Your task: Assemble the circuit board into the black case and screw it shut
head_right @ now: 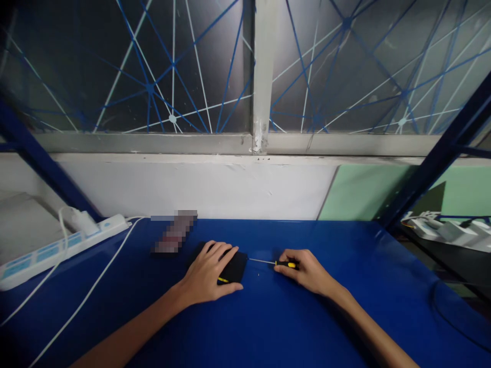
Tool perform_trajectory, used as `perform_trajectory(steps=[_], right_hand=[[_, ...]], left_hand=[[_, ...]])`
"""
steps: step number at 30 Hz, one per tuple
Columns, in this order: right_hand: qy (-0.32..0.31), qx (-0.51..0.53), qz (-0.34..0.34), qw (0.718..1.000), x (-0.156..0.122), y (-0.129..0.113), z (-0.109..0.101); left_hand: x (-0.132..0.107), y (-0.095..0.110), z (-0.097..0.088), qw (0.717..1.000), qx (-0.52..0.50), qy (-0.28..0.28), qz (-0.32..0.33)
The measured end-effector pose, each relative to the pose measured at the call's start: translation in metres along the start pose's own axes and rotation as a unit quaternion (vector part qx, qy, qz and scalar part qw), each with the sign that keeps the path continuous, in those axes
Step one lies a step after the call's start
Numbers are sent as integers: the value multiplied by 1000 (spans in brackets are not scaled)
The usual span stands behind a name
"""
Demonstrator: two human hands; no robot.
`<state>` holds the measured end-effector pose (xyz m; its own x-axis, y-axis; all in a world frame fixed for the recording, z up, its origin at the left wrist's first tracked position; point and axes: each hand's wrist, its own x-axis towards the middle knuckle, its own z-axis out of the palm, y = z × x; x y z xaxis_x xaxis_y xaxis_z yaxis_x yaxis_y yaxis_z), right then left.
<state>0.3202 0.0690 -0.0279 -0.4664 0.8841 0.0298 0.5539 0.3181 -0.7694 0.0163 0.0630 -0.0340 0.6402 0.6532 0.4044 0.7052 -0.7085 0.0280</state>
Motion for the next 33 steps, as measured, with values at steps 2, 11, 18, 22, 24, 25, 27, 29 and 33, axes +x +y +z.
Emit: perform_trajectory(steps=[2, 11, 18, 22, 24, 25, 27, 29, 33], right_hand=[[2, -47, -19, 999, 0, -4, -1], [21, -43, -33, 998, 0, -2, 4], [13, 6, 2, 1000, 0, 3, 1], [24, -77, -41, 996, 0, -4, -5], [30, -101, -64, 992, 0, -8, -6], [28, -103, -64, 992, 0, -10, -5], [22, -100, -54, 993, -1, -11, -3], [21, -91, -43, 995, -1, -10, 1], [46, -36, -38, 998, 0, -1, 5]], left_hand=[[0, 0, 0, 1000, -2, 6, 1], [0, 1, -2, 1000, -2, 5, -4], [0, 1, -3, 1000, 1, 6, -2], [0, 1, -4, 1000, 4, -5, -2], [0, 1, -4, 1000, 6, -11, -2], [0, 1, -4, 1000, 6, -10, -2], [0, 0, -3, 1000, 6, -9, -1], [0, 0, -3, 1000, 7, -7, 0], [0, 1, -3, 1000, 7, -8, 1]])
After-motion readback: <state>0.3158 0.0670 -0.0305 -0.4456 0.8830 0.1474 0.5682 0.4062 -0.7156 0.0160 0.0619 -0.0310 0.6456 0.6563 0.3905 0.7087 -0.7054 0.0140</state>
